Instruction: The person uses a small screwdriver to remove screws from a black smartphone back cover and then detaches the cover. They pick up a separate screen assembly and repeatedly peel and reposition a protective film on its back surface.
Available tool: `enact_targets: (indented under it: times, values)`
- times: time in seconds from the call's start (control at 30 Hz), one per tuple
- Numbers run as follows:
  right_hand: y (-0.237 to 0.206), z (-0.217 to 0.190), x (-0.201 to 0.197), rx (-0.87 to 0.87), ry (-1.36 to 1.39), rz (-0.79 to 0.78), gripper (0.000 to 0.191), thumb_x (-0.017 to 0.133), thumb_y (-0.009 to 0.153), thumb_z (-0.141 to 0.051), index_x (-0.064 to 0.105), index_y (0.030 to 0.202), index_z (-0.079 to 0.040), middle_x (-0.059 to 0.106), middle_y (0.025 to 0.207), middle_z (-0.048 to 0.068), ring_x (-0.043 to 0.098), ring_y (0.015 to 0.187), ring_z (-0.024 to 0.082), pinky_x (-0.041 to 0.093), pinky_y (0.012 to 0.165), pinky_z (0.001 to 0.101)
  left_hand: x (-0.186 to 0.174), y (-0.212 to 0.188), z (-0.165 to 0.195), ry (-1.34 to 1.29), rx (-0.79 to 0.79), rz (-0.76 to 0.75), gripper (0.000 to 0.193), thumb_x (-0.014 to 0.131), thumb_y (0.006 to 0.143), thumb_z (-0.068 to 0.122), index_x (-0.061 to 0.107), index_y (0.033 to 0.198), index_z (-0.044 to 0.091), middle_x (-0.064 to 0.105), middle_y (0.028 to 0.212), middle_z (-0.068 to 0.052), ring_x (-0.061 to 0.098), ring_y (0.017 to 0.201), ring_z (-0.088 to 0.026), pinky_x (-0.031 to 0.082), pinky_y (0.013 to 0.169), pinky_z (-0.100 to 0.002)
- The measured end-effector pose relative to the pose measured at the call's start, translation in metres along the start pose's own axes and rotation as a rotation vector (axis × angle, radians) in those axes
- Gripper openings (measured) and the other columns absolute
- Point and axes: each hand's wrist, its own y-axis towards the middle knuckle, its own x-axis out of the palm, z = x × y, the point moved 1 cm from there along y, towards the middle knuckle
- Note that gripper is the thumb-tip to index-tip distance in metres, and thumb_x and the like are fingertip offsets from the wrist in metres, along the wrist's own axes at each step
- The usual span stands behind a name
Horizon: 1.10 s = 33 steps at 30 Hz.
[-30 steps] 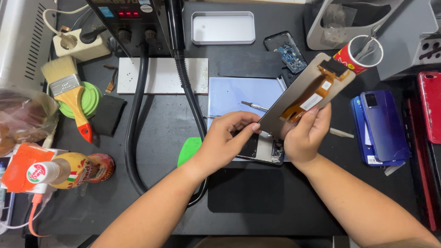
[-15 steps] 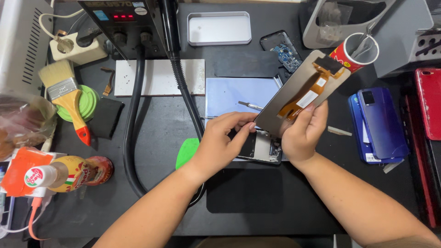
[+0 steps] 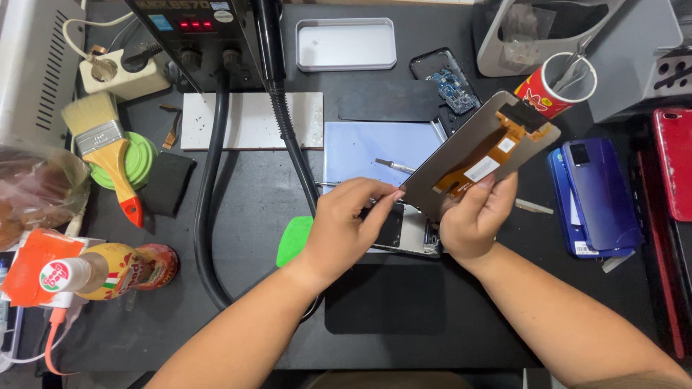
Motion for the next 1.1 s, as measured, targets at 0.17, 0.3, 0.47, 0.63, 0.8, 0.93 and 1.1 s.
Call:
enact_targets:
  times: [0.17,0.3,0.47,0.63,0.8,0.93,1.1]
  values:
    - [-0.004,0.003,-0.007,-0.097,-0.153,-0.002,0.029,0.035,0.119,-0.018,0.041,0.140,0.002,0.056,0.127,0.008,0.059,0.108,0.012,0.049,0.098,0.0249,0.000,0.000,0.001,0.038,0.016,-0.034,0.008,0.071,0.097,0.007,0.068,0.101,0.001,0.071,0.094,-0.011,0.068,0.084,-0.027,0.054,0.073,-0.035]
    - [-0.006,0.003,-0.011,-0.175,-0.216,-0.034,0.031,0.036,0.118,-0.018,0.040,0.140,0.003,0.054,0.128,0.010,0.059,0.110,0.015,0.048,0.098,0.0251,-0.002,0.001,0.002,0.071,0.098,-0.082,0.009,0.067,0.100,0.004,0.061,0.105,0.000,0.065,0.096,-0.013,0.064,0.090,-0.033,0.052,0.081,-0.040]
    - [-0.006,0.004,-0.010,-0.133,-0.183,-0.031,0.031,0.035,0.119,-0.019,0.039,0.141,0.002,0.053,0.130,0.009,0.059,0.111,0.013,0.047,0.099,0.0238,-0.001,0.001,0.003,0.086,0.135,-0.131,0.009,0.061,0.101,0.002,0.054,0.107,-0.001,0.059,0.099,-0.016,0.061,0.095,-0.036,0.049,0.088,-0.043]
    - [-0.005,0.006,-0.008,-0.058,-0.120,-0.031,0.030,0.033,0.119,-0.017,0.041,0.142,0.001,0.055,0.123,0.008,0.059,0.109,0.012,0.048,0.099,0.0236,0.000,0.000,0.000,0.016,0.031,-0.189,0.007,0.054,0.100,-0.001,0.050,0.104,-0.003,0.055,0.099,-0.018,0.058,0.094,-0.037,0.048,0.086,-0.043]
    - [-0.003,0.008,-0.006,-0.027,-0.088,0.012,0.031,0.031,0.119,-0.014,0.040,0.144,0.002,0.055,0.127,0.010,0.058,0.113,0.013,0.048,0.103,0.0243,0.000,-0.002,-0.007,-0.050,-0.028,-0.162,0.006,0.047,0.106,0.002,0.047,0.104,-0.003,0.054,0.097,-0.019,0.056,0.092,-0.037,0.047,0.085,-0.043]
    - [0.000,0.008,-0.006,-0.029,-0.075,0.007,0.032,0.030,0.119,-0.013,0.039,0.145,0.001,0.055,0.133,0.010,0.059,0.114,0.014,0.048,0.104,0.0244,0.001,-0.002,-0.012,-0.007,-0.074,-0.170,0.020,0.049,0.110,0.005,0.047,0.092,-0.002,0.050,0.084,-0.019,0.051,0.078,-0.036,0.043,0.075,-0.044]
    - [0.002,0.007,-0.007,0.041,-0.024,0.012,0.029,0.028,0.120,-0.014,0.042,0.141,0.000,0.057,0.125,0.008,0.060,0.110,0.012,0.049,0.100,0.0238,-0.002,0.000,-0.009,0.005,-0.067,-0.165,0.031,0.067,0.105,0.013,0.053,0.080,0.000,0.052,0.071,-0.013,0.051,0.066,-0.028,0.044,0.066,-0.040]
